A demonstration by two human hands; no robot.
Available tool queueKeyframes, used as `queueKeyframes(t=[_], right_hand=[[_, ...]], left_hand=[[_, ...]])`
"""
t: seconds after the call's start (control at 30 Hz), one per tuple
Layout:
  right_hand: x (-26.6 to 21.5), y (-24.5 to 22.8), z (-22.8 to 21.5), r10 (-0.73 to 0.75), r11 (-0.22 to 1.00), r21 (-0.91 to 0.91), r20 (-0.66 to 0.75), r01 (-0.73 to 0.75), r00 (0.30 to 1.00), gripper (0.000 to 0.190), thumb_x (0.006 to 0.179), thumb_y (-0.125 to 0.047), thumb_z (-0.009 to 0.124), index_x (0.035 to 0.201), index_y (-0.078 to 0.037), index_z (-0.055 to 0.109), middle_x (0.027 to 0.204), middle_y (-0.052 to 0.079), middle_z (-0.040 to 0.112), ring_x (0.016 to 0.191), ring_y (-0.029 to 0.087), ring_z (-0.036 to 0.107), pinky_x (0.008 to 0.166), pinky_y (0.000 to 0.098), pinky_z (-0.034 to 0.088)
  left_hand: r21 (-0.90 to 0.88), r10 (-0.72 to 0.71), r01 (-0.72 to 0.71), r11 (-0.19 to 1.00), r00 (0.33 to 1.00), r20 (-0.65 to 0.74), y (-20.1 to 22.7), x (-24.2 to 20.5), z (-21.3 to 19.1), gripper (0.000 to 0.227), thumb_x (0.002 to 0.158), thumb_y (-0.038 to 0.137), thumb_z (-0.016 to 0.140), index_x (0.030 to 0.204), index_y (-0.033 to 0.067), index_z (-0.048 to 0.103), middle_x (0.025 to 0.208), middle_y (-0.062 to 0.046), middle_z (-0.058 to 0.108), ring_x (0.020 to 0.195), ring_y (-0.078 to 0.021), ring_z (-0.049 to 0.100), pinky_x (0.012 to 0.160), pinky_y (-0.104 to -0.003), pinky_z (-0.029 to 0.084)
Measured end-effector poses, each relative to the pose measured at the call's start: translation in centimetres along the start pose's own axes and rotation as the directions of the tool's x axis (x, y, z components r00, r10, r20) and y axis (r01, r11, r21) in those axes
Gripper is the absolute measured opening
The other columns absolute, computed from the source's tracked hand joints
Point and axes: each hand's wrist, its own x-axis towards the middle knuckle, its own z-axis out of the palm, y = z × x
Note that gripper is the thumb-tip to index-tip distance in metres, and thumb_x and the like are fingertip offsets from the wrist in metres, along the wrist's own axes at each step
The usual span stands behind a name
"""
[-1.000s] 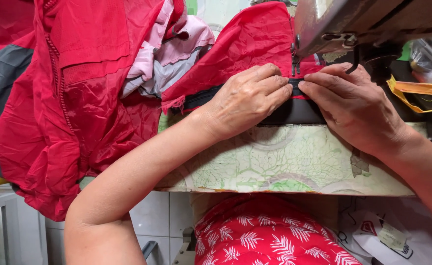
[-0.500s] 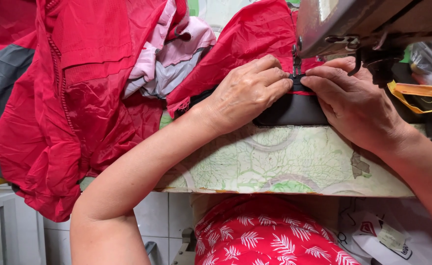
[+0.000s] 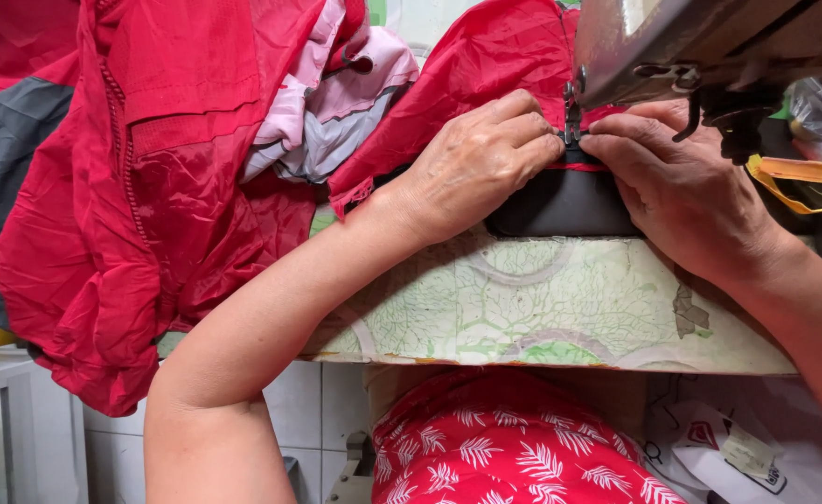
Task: Sewing a black zipper onto a red fabric garment using an industrial sewing machine.
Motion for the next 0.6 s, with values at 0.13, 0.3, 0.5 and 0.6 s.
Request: queueKeyframes(t=[0.13,0.3,0.5,0.6], right_hand=[[0.3,-0.1,0.0,-0.02,0.997,0.071,-0.028,0.022,0.999,0.023,0.106,0.012,0.066,0.125,0.0,0.073,0.132,0.013,0.073,0.117,0.035,0.07,0.099,0.0426,0.056],[-0.4,0.0,0.3,-0.014,1.0,-0.006,-0.019,0.014,1.0,0.026,0.106,0.009,0.064,0.128,-0.004,0.074,0.136,0.01,0.073,0.12,0.03,0.071,0.087,0.0409,0.055],[-0.8,-0.2,0.4,-0.007,0.992,-0.127,0.01,0.008,1.0,0.036,0.104,0.009,0.064,0.136,-0.006,0.073,0.143,0.008,0.072,0.121,0.032,0.072,0.082,0.0455,0.054],[-0.7,-0.3,0.3,-0.031,0.994,-0.102,-0.012,0.029,0.999,0.036,0.104,0.012,0.063,0.135,-0.002,0.073,0.142,0.011,0.072,0.121,0.033,0.072,0.09,0.0452,0.058]], left_hand=[[0.021,0.001,-0.001,1.0,0.999,-0.041,0.1,0.0,0.1,0.017,0.103,0.006,0.056,0.086,0.0075,0.055,0.08,-0.005,0.05,0.081,-0.025,0.051,0.061,-0.038,0.048],[0.027,-0.004,0.005,1.0,0.999,-0.052,0.1,0.1,0.1,0.016,0.102,0.004,0.057,0.086,0.0064,0.055,0.08,-0.005,0.049,0.081,-0.0254,0.05,0.057,-0.039,0.048],[0.004,0.004,-0.003,1.0,0.998,-0.065,0.2,0.3,-0.2,0.018,0.103,0.003,0.055,0.086,0.0059,0.053,0.083,-0.007,0.05,0.082,-0.0262,0.05,0.062,-0.039,0.05],[0.032,0.021,-0.019,0.999,0.997,-0.075,0.2,0.4,-0.2,0.019,0.103,0.001,0.054,0.085,0.0066,0.053,0.084,-0.006,0.051,0.082,-0.0253,0.051,0.065,-0.038,0.051]])
